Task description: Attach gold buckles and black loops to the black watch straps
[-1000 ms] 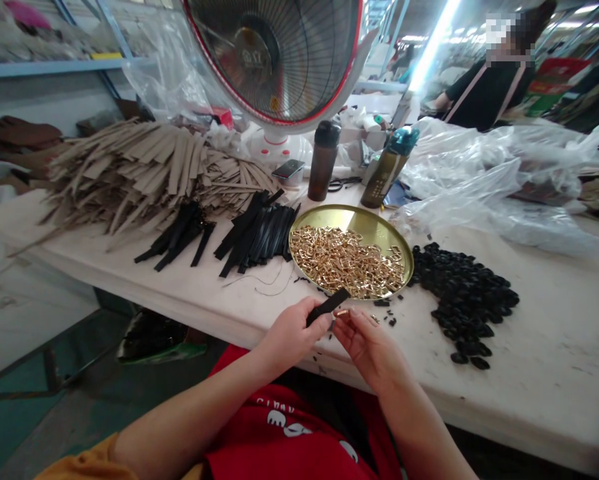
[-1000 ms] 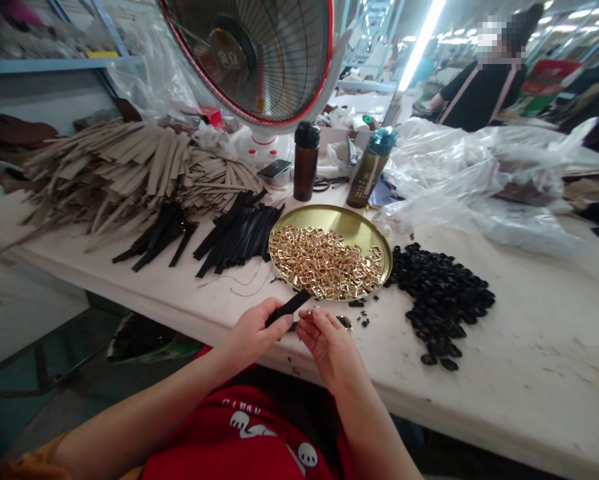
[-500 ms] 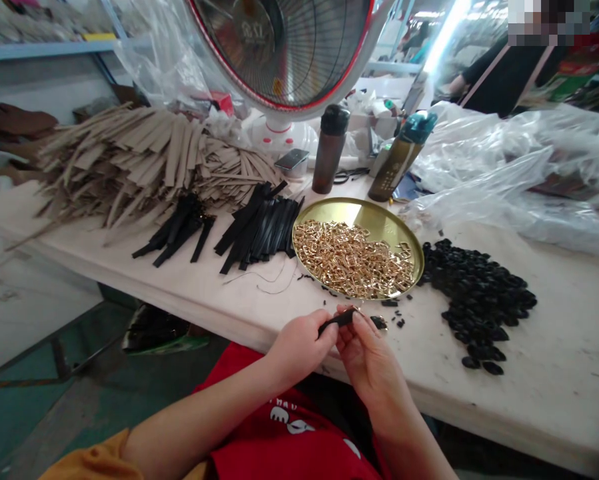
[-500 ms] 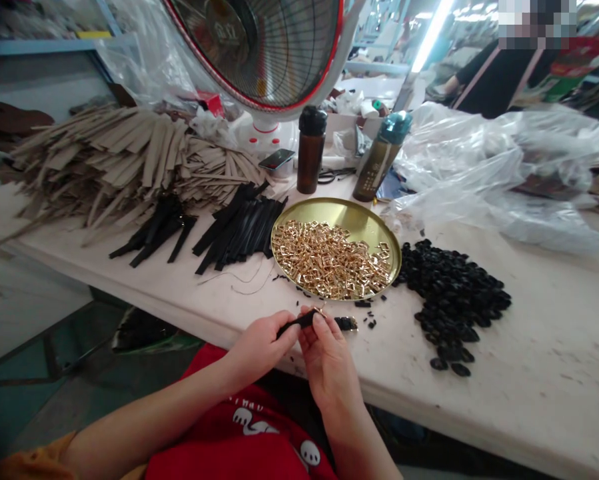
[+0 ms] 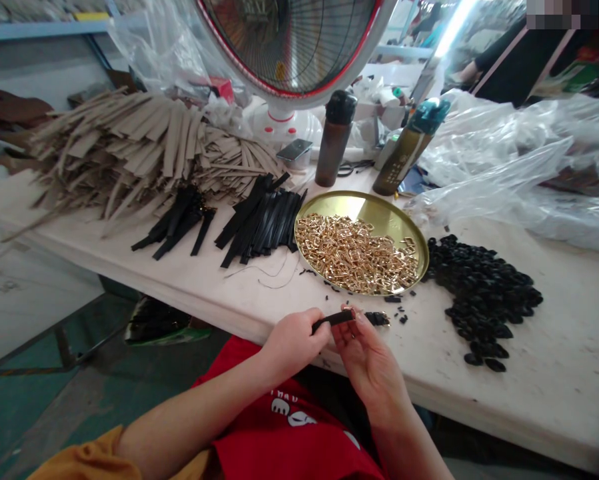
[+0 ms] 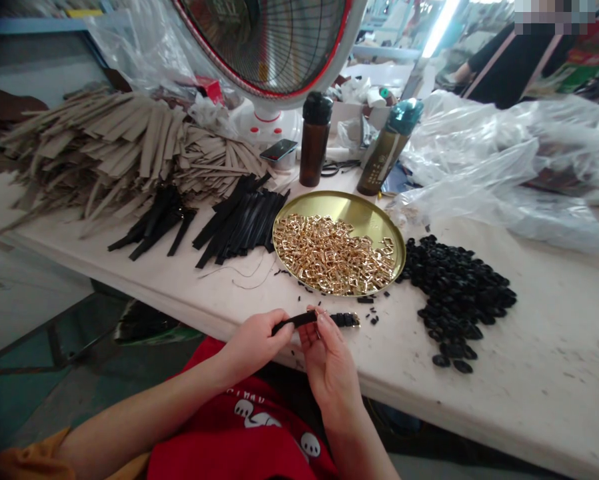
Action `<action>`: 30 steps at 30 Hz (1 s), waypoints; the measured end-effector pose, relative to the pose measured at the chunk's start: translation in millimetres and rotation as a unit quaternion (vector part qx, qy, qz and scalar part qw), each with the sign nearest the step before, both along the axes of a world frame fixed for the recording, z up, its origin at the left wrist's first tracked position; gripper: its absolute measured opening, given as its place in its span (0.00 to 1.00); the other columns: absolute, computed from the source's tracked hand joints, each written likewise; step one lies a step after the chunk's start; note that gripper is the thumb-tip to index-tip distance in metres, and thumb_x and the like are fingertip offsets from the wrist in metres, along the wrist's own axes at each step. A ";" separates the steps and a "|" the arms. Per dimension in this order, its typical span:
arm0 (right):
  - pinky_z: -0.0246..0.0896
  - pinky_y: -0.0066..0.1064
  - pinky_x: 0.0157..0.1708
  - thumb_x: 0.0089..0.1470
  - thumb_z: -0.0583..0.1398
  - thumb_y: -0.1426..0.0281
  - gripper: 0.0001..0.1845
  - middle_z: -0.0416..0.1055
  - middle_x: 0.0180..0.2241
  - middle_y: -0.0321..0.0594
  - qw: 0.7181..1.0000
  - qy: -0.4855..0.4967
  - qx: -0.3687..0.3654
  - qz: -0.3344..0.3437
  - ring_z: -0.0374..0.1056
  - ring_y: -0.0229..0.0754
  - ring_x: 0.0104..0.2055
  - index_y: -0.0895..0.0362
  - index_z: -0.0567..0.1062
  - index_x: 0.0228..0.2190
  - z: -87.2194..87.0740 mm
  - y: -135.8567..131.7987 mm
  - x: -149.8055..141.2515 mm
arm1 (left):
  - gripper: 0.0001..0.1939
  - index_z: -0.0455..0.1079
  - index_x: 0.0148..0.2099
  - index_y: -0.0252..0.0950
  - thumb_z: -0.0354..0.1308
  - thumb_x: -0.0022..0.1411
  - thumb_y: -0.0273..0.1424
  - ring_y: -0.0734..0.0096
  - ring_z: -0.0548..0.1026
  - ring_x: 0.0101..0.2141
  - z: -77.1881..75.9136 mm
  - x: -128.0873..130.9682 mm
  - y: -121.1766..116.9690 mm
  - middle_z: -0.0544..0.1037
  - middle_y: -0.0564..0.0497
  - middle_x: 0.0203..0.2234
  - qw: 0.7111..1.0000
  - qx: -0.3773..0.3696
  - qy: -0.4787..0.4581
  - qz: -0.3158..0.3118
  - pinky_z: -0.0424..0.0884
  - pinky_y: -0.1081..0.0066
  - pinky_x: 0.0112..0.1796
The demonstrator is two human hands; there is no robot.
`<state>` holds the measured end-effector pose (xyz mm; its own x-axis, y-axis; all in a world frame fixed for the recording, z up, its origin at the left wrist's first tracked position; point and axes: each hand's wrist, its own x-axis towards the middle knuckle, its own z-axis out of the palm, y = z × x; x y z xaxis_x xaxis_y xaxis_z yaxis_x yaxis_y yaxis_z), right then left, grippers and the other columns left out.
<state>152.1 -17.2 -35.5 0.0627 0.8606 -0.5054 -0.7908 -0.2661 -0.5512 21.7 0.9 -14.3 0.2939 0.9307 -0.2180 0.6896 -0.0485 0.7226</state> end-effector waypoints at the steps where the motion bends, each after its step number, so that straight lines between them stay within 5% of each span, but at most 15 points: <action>1: 0.63 0.26 0.40 0.43 0.63 0.70 0.06 0.74 0.33 0.33 1.000 -0.011 0.002 -0.004 0.68 0.33 0.36 0.54 0.75 0.29 0.0 -0.8 -0.3 | 0.11 0.65 0.29 0.36 0.45 0.58 0.34 0.75 0.63 0.21 -0.5 -0.3 -0.9 0.67 0.55 0.18 1.000 0.001 0.004 0.000 0.52 0.76 0.22; 14: 0.63 0.24 0.37 0.42 0.64 0.71 0.06 0.74 0.31 0.32 0.996 -0.045 0.035 0.071 0.68 0.33 0.33 0.54 0.73 0.28 -3.5 -22.0 -6.9 | 0.12 0.66 0.40 0.35 0.46 0.58 0.33 0.67 0.70 0.34 5.6 5.5 -14.6 0.75 0.49 0.34 0.997 -0.011 -0.078 -0.027 0.64 0.72 0.35; 30: 0.62 0.24 0.34 0.40 0.65 0.69 0.07 0.73 0.28 0.33 0.993 -0.111 0.016 0.034 0.67 0.33 0.30 0.56 0.72 0.24 11.1 -23.1 -3.5 | 0.08 0.65 0.35 0.35 0.47 0.56 0.31 0.73 0.67 0.27 8.8 2.0 -15.5 0.71 0.54 0.25 0.992 -0.056 -0.114 -0.021 0.62 0.75 0.28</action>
